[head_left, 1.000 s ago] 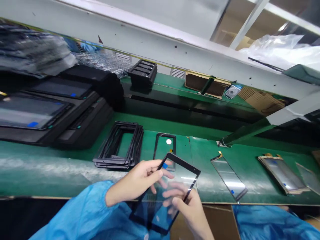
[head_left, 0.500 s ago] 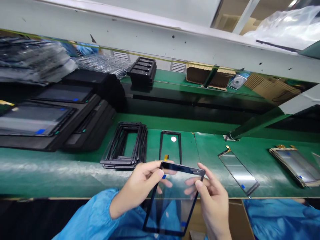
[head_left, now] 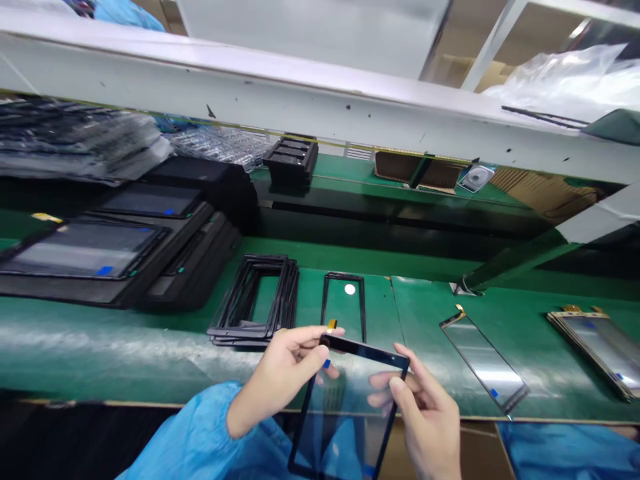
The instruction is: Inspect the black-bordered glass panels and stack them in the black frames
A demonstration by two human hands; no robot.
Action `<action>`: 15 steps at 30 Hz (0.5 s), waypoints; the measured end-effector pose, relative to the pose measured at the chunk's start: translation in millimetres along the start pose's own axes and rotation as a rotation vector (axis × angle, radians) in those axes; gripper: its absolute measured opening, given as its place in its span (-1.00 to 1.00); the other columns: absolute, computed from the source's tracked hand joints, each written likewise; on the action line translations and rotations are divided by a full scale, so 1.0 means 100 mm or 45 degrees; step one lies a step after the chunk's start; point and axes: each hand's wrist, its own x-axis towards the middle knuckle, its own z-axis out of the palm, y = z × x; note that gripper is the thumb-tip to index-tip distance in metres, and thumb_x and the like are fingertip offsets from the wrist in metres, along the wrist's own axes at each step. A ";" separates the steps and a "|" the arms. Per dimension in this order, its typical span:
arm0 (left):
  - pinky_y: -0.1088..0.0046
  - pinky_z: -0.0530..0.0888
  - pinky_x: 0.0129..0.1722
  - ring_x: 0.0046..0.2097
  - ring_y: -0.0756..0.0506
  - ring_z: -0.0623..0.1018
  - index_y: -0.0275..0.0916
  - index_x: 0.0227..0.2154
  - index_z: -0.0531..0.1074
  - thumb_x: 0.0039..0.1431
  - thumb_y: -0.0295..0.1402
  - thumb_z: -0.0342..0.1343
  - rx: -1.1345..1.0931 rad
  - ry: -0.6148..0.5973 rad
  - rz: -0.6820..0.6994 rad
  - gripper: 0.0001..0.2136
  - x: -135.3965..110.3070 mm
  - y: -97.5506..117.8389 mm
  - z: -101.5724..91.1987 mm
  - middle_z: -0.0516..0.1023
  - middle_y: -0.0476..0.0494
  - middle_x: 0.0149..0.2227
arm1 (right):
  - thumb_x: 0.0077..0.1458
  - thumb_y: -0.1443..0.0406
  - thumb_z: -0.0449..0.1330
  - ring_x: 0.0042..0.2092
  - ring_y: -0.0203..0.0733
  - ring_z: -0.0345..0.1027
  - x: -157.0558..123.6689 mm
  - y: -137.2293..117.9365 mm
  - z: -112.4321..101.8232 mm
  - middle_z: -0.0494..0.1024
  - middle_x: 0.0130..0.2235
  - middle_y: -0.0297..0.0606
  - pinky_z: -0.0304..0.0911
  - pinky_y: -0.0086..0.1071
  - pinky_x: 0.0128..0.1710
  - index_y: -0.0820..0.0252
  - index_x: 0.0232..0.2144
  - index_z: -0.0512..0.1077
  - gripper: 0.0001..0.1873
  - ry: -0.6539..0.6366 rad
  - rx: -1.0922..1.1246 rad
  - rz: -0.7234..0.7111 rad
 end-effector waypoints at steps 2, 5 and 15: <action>0.47 0.55 -0.51 -0.41 -0.19 0.73 -0.33 -0.09 0.72 0.23 -0.08 0.33 0.012 0.020 0.000 -0.60 0.00 0.03 0.00 0.72 -0.20 -0.45 | 0.09 -0.07 0.48 -0.51 -0.07 0.61 0.01 0.02 0.00 0.75 -0.38 -0.23 0.47 -0.34 -0.52 0.07 0.06 0.63 -0.43 -0.007 0.011 -0.008; 0.48 0.52 -0.55 -0.42 -0.20 0.74 -0.34 -0.17 0.73 0.23 -0.06 0.33 0.038 0.008 -0.006 -0.61 -0.01 0.04 -0.01 0.73 -0.23 -0.41 | 0.09 -0.06 0.48 -0.51 -0.06 0.62 0.00 0.05 0.02 0.75 -0.39 -0.21 0.46 -0.34 -0.54 0.11 0.04 0.64 -0.43 -0.006 0.037 -0.012; 0.43 0.57 -0.30 -0.22 -0.17 0.75 -0.21 0.21 0.54 0.09 -0.25 0.45 0.062 -0.142 -0.019 -0.41 0.03 0.04 -0.15 0.77 -0.26 -0.12 | -0.04 -0.13 0.52 -0.54 -0.07 0.56 0.26 0.18 0.00 0.75 -0.41 -0.20 0.44 -0.33 -0.58 0.14 0.13 0.59 -0.22 0.069 0.048 0.013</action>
